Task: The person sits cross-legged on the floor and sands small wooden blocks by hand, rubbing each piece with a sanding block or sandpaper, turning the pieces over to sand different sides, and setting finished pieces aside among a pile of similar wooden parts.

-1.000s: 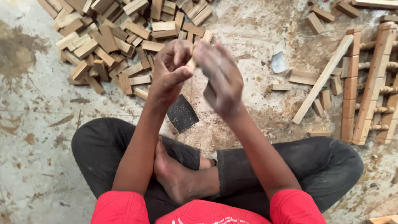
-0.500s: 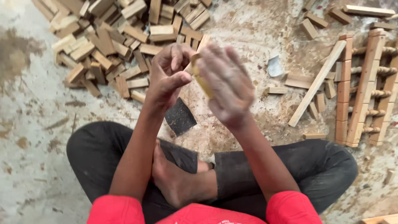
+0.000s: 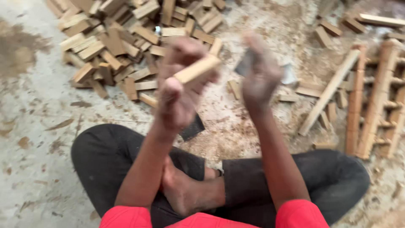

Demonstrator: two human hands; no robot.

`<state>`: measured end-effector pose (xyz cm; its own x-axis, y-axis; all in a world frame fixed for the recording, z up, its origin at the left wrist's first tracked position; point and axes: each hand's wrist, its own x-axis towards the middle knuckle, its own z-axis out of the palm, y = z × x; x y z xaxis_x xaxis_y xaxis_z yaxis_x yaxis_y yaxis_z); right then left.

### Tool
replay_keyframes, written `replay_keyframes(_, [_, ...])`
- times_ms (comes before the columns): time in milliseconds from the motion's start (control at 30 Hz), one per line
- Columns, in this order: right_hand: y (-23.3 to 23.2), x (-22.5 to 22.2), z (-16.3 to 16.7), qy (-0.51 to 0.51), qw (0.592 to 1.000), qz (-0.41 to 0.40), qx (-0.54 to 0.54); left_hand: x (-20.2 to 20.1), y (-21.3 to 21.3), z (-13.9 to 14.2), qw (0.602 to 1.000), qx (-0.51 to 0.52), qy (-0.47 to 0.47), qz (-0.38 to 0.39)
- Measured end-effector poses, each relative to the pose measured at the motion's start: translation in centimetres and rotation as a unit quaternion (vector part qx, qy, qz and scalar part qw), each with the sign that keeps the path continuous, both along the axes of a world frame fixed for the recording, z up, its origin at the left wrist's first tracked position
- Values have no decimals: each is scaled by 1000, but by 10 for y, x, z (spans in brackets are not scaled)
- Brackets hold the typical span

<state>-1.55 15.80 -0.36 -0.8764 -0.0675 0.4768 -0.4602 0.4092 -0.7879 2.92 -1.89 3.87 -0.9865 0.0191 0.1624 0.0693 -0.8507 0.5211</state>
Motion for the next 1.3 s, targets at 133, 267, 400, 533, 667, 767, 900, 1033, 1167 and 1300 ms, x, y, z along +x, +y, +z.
replay_keyframes(133, [9,-3,-9,24,999,2,-33,22,25,31,991,89,-48,-86])
replay_keyframes(267, [-2,5,-1,-66,998,14,1,39,29,48,968,159,-95,-171])
replay_keyframes(400, [-5,19,27,-102,983,145,-46,46,30,52,961,171,-108,-187])
replay_keyframes(533, [-9,21,47,-114,977,172,-48,50,30,56,965,158,-118,-176])
replay_keyframes(667, [-13,20,52,-126,974,180,-51,52,30,57,970,133,-108,-173])
replay_keyframes(767, [-12,21,52,-139,977,160,-31,50,31,55,970,135,-109,-170])
replay_keyframes(900, [-10,20,44,-186,975,124,17,46,29,51,977,93,-118,-153])
replay_keyframes(1033, [-13,13,31,-143,979,142,7,42,29,49,987,14,-106,-124])
replay_keyframes(1167, [-13,13,22,-112,982,153,10,39,30,50,989,-17,-92,-111])
replay_keyframes(1300, [-12,17,18,-106,983,143,40,40,29,52,990,-18,-82,-114])
